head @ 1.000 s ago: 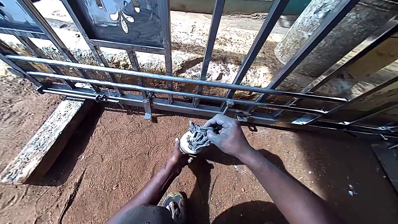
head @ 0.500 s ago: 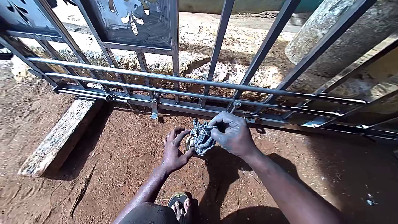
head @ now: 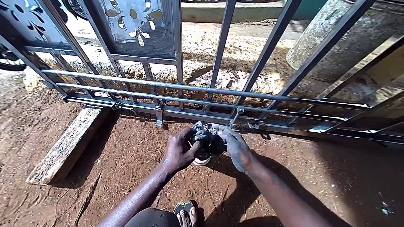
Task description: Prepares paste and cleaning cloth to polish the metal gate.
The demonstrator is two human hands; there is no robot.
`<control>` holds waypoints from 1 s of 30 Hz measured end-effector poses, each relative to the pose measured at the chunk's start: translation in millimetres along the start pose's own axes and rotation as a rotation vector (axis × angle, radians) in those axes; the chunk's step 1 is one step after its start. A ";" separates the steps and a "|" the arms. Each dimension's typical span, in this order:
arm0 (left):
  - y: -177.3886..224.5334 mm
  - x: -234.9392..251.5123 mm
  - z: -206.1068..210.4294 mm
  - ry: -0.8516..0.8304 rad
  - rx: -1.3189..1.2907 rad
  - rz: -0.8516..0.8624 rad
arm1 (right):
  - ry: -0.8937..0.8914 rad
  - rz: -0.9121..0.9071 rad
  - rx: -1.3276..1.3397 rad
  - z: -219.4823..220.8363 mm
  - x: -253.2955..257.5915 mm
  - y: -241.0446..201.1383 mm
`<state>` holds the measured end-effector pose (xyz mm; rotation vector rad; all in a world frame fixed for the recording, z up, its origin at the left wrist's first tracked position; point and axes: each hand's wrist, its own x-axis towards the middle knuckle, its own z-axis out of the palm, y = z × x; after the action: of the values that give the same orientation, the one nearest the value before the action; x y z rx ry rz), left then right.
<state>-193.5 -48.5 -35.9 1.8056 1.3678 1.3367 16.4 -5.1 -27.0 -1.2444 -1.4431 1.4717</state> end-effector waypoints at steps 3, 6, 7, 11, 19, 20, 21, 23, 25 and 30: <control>27.9 18.7 -6.2 -0.036 -0.043 0.002 | 0.049 0.235 0.206 8.0 -1.4 1.0; 50.8 41.6 -10.4 -0.041 -0.039 0.072 | 0.013 0.245 0.374 10.5 -2.8 2.3; 54.1 49.4 -10.6 -0.047 -0.013 0.090 | 0.018 0.257 0.395 11.3 -4.4 -1.9; 57.8 65.7 -0.1 -0.131 0.038 0.279 | 0.043 0.474 0.594 6.4 -2.9 -29.6; 53.3 58.2 7.4 -0.215 0.042 0.508 | 0.054 0.139 1.164 -11.1 -8.3 -32.2; 47.5 52.9 3.0 -0.086 0.002 0.520 | 0.036 0.117 1.211 -16.3 -6.3 -28.1; 38.8 46.1 -0.5 0.006 -0.026 0.502 | 0.010 0.083 1.236 -22.1 -3.0 -22.6; 11.1 23.8 1.1 0.038 -0.063 0.391 | -0.060 -0.002 1.272 -34.6 3.8 -7.0; -17.9 -8.2 11.4 -0.101 -0.021 0.200 | 0.061 -0.004 1.242 -35.4 0.6 -23.2; -53.2 -52.3 42.0 -0.310 0.215 -0.101 | 0.297 -0.105 1.128 -51.7 0.7 -79.9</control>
<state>-178.3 -70.4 -117.3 1.9554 1.4493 0.8410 55.0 20.0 56.3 -0.5959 -0.3079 1.5549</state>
